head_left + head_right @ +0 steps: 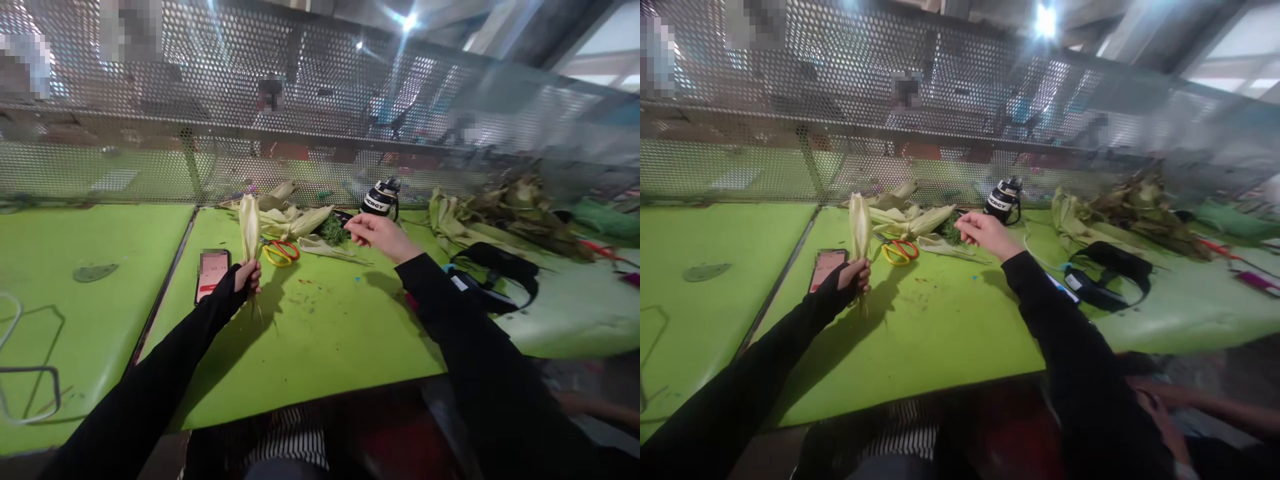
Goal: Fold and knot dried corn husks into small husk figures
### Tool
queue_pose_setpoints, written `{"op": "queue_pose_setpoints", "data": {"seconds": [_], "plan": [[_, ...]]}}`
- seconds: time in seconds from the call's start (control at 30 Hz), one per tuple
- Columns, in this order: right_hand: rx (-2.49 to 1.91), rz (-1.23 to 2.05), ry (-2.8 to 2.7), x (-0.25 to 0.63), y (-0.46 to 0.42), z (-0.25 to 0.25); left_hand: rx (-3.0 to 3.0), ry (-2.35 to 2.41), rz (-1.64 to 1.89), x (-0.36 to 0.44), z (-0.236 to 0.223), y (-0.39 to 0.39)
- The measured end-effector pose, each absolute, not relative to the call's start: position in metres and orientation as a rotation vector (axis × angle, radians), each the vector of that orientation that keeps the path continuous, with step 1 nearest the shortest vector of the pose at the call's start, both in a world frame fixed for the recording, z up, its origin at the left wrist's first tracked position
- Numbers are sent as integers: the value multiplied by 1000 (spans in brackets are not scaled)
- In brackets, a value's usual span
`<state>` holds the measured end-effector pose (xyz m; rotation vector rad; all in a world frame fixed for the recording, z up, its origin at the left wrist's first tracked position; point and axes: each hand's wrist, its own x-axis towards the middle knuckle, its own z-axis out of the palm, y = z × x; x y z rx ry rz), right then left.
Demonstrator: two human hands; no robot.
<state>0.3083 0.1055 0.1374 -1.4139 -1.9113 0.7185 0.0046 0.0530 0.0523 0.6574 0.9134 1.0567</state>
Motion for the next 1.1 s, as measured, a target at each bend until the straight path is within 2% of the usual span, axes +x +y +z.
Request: {"op": "queue_pose_setpoints", "data": {"seconds": [0.1,0.27,0.5,0.7,0.9,1.1], "plan": [[-1683,402,-2084,305,112,125,660,868,1053,9,59,50],[-2018,108,-1884,340,143,91,629,903,1061,13,68,44],[-2228,383,-1956,375,159,52,632,956,1045,10,71,38],[-2121,690,-1927,375,152,75,652,918,1001,25,72,44],[-1722,938,-1925,319,129,96,663,861,998,79,70,66],[-1476,795,-2040,240,90,73,770,873,944,101,48,85]]}}
